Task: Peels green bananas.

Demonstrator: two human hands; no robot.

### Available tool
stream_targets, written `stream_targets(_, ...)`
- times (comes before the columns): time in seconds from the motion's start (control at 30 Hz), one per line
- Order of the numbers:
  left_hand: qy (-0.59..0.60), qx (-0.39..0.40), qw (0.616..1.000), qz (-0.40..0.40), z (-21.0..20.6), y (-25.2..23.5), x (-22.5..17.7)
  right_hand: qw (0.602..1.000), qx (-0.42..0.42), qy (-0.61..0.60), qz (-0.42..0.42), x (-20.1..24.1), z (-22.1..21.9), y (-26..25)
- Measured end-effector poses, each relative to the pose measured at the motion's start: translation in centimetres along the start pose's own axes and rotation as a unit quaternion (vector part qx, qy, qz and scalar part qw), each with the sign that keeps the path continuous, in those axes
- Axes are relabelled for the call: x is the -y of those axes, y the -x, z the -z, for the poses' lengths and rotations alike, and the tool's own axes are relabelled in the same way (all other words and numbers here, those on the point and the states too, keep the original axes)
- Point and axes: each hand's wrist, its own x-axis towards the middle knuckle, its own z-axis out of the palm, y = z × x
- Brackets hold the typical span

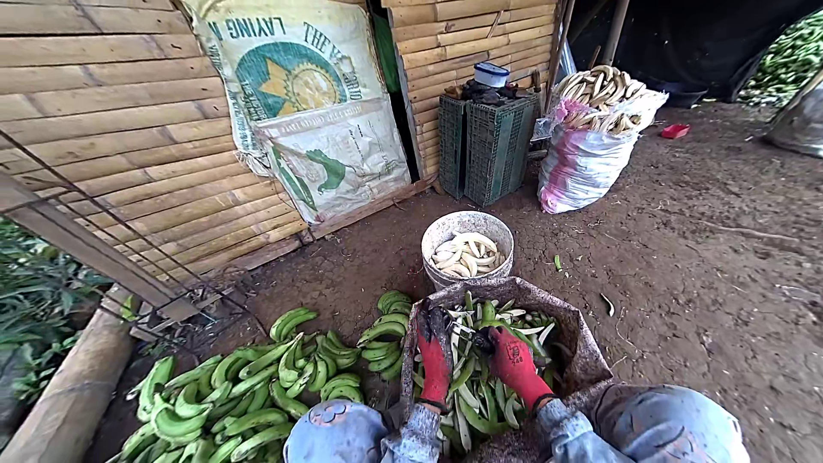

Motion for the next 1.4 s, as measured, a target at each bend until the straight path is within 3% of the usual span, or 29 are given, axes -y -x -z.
stream_targets(0.07, 0.032, -0.043, 0.996, 0.069, 0.1, 1.7, 0.8, 0.990, -0.072, -0.119, -0.002, -0.8, 1.6, 0.2)
stream_targets(0.13, 0.083, -0.031, 0.978, 0.191, -0.2, 2.7, 1.0, 0.951, -0.161, -0.262, 0.010, -1.1, 3.2, 0.6)
stream_targets(0.2, 0.175, 0.050, 0.926, 0.331, -0.4, 3.4, 0.8, 0.913, -0.151, -0.376, 0.047, -1.1, 5.0, 1.4)
stream_targets(0.27, 0.302, 0.147, 0.867, 0.368, -0.6, 4.0, 0.7, 0.878, -0.104, -0.456, 0.105, -1.2, 5.7, 2.5)
stream_targets(0.33, 0.398, 0.200, 0.851, 0.278, -1.4, 3.8, 0.1, 0.862, -0.082, -0.483, 0.128, -0.8, 6.0, 3.4)
stream_targets(0.37, 0.390, 0.185, 0.873, 0.228, -1.6, 3.3, -0.5, 0.870, -0.092, -0.466, 0.129, -0.7, 6.2, 3.6)
stream_targets(0.43, 0.294, 0.114, 0.936, 0.155, -1.4, 2.3, -2.1, 0.911, -0.132, -0.364, 0.141, -0.9, 6.2, 3.9)
stream_targets(0.5, 0.208, 0.057, 0.974, 0.075, -1.2, 1.4, -4.0, 0.928, -0.172, -0.286, 0.166, -1.1, 6.1, 4.2)
stream_targets(0.67, 0.133, 0.021, 0.990, -0.040, 0.0, -0.2, -7.8, 0.919, -0.260, -0.206, 0.213, 0.6, 5.0, 5.6)
stream_targets(0.77, 0.106, 0.017, 0.992, -0.070, 0.3, -0.2, -8.4, 0.908, -0.146, -0.321, 0.227, 2.1, 3.3, 6.0)
stream_targets(0.83, 0.120, 0.020, 0.989, -0.087, -0.1, 0.0, -7.9, 0.884, -0.047, -0.418, 0.205, 2.8, 2.7, 6.0)
stream_targets(0.9, 0.151, 0.025, 0.984, -0.088, -0.3, 0.4, -7.1, 0.858, 0.002, -0.482, 0.178, 3.2, 2.9, 6.4)
stream_targets(1.03, 0.170, 0.027, 0.981, -0.094, -0.2, 0.8, -5.7, 0.838, 0.036, -0.528, 0.135, 3.4, 3.3, 6.6)
stream_targets(1.17, 0.057, 0.047, 0.981, -0.182, 0.6, 1.6, -4.2, 0.793, 0.074, -0.600, 0.076, 3.4, 3.2, 6.3)
stream_targets(1.3, -0.037, 0.131, 0.943, -0.305, 1.2, 1.6, -3.1, 0.828, 0.028, -0.560, 0.029, 3.8, 2.5, 5.9)
stream_targets(1.4, -0.011, 0.131, 0.948, -0.289, 1.5, 1.6, -3.1, 0.800, 0.061, -0.595, 0.041, 3.4, 2.7, 6.1)
